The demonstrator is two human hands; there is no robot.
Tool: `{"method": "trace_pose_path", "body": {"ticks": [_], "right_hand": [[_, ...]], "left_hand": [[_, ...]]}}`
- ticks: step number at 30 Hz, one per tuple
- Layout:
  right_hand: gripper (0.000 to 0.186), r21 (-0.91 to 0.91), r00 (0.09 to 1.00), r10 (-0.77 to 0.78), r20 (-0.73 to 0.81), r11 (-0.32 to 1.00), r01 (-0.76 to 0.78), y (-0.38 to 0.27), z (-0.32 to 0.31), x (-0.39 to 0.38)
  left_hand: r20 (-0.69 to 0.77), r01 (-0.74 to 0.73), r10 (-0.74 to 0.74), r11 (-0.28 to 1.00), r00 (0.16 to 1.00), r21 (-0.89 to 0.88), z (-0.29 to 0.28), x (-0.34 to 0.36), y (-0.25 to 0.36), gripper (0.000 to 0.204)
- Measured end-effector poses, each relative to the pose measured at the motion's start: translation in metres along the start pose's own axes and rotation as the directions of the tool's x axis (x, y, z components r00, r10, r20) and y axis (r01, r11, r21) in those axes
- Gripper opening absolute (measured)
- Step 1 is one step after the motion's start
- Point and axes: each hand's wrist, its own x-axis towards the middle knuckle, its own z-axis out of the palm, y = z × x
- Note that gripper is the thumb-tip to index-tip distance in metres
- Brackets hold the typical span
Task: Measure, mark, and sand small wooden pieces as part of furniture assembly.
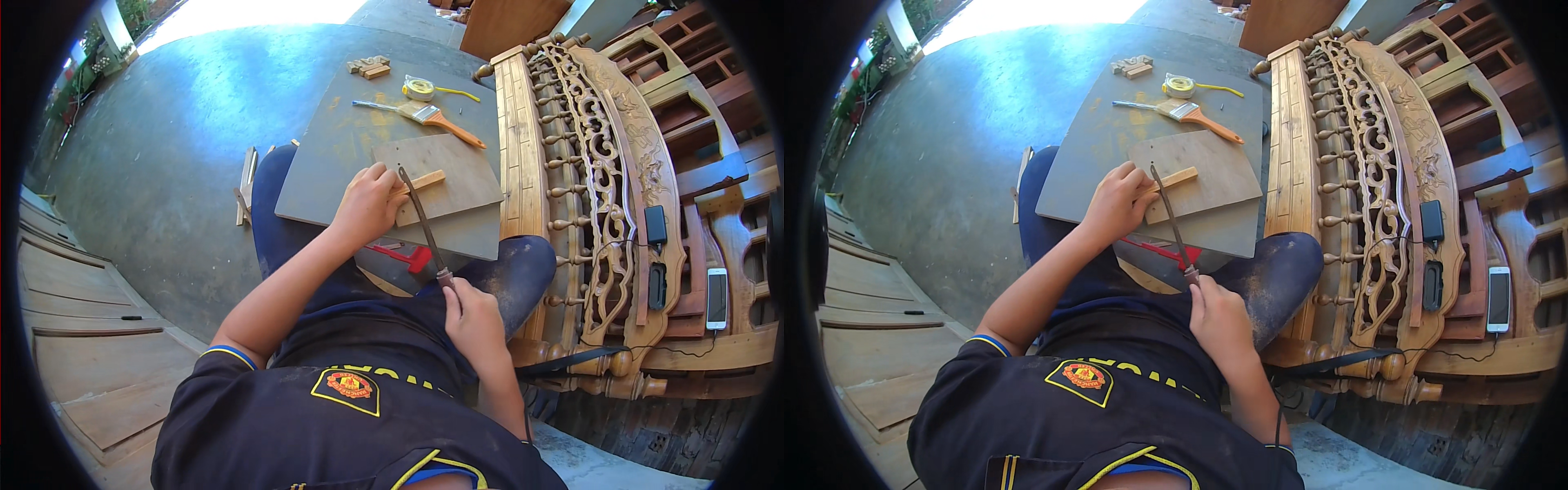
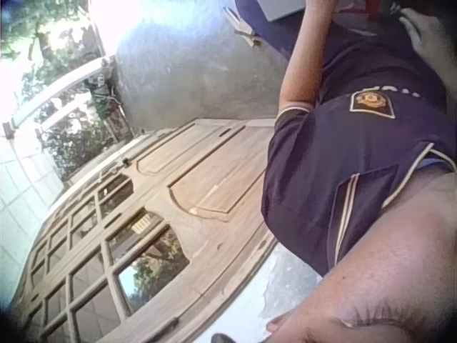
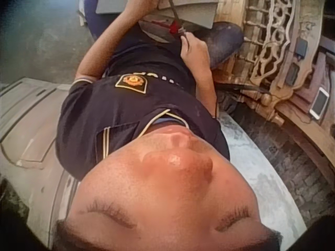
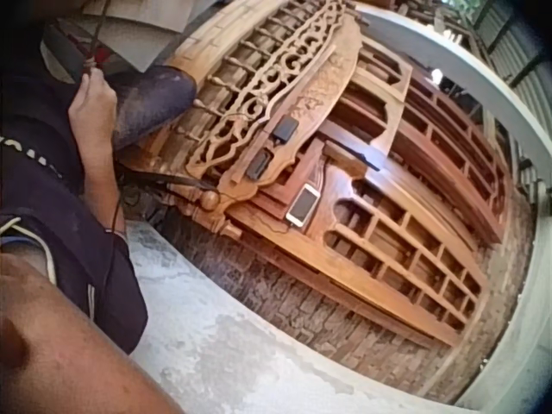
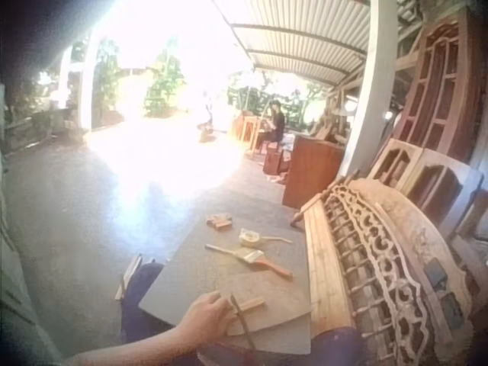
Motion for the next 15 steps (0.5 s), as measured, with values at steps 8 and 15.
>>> {"method": "trace_pose_path", "body": {"ticks": [8,15], "right_hand": [[0.010,-0.082,0.999,-0.024,-0.029,0.996,0.021,0.018,0.019,0.060],[0.010,0.025,0.999,-0.028,-0.041,0.999,0.029,0.003,0.009,0.017]], "left_hand": [[0.005,-0.002,0.002,0.999,1.000,-0.033,-0.003,0.008,-0.003,0.017],[-0.029,-0.003,0.003,1.000,1.000,0.005,-0.003,0.004,-0.001,0.017]]}}
